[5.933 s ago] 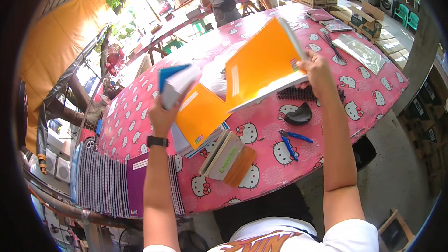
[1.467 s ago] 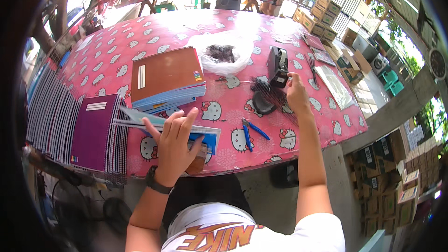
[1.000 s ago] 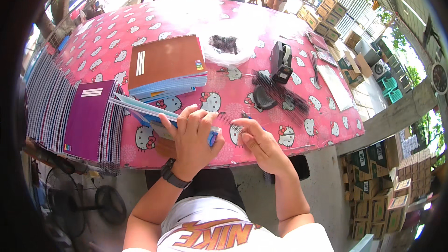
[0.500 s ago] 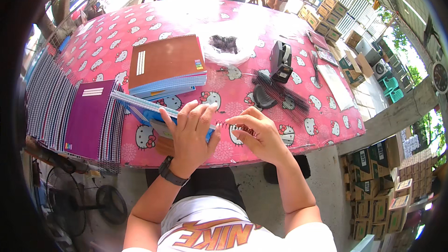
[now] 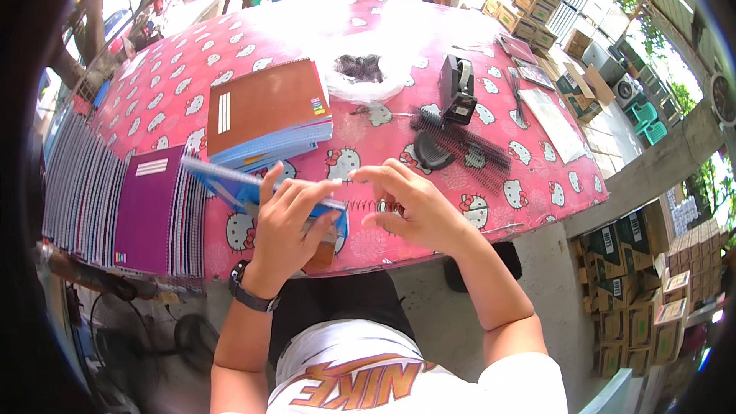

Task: The person trims the spiral binding of notebooks using blue shears, then stacks them one at a time on a pile to the side.

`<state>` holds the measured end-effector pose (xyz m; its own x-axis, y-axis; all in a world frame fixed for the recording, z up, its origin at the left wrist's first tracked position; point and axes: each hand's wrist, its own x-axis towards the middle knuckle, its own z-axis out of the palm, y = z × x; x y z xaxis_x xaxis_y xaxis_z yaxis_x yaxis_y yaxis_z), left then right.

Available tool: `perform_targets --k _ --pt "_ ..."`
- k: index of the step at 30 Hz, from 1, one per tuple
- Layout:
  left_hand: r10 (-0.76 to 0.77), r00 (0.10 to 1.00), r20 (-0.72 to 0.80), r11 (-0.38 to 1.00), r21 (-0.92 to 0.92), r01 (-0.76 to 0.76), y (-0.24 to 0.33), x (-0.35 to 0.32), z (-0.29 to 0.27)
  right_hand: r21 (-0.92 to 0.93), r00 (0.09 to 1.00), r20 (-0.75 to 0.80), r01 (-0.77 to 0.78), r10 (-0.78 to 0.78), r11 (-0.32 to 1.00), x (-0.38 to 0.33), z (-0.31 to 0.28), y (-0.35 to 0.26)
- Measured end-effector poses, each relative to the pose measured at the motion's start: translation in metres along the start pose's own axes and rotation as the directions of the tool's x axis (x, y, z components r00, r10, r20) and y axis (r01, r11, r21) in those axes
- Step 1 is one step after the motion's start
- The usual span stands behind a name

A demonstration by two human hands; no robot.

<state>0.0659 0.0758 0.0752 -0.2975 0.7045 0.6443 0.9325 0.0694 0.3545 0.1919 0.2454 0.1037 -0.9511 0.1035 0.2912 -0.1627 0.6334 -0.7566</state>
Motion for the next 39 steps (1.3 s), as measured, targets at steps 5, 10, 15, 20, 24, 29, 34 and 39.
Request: perform_targets --k 5,10,15,20,24,29,34,39 --pt "0.029 0.999 -0.023 0.997 -0.07 -0.03 -0.005 -0.008 -0.004 0.285 0.948 0.237 -0.276 0.211 0.918 0.001 0.005 0.008" --pt "0.005 0.999 -0.05 0.996 -0.088 -0.009 0.01 0.001 -0.006 -0.433 0.624 -0.603 -0.779 0.497 0.453 0.002 -0.028 0.157" --pt "0.067 0.997 0.045 0.995 0.074 -0.07 -0.001 -0.004 -0.004 -0.37 0.628 -0.676 -0.741 0.385 0.56 0.0 -0.017 0.22" --pt "0.016 0.998 -0.06 1.0 -0.009 -0.017 0.004 -0.004 -0.01 -0.396 0.824 -0.462 -0.522 0.327 0.756 0.027 0.008 0.197" --pt "0.03 0.999 0.024 0.999 0.025 -0.031 -0.002 -0.008 -0.005 -0.562 0.821 -0.456 -0.564 0.343 0.605 0.056 0.037 0.185" --pt "0.012 0.996 -0.087 0.997 -0.078 -0.019 0.001 -0.001 -0.005 -0.639 0.822 -0.377 -0.564 0.426 0.523 0.073 0.033 0.199" --pt "-0.004 0.999 -0.049 0.997 -0.074 0.0 0.003 0.0 -0.002 -0.591 0.881 -0.291 -0.471 0.372 0.654 0.073 0.018 0.214" --pt "0.012 1.0 -0.008 0.999 -0.038 -0.012 -0.009 -0.007 -0.007 -0.636 0.884 -0.132 -0.422 0.448 0.645 0.09 0.027 0.19"
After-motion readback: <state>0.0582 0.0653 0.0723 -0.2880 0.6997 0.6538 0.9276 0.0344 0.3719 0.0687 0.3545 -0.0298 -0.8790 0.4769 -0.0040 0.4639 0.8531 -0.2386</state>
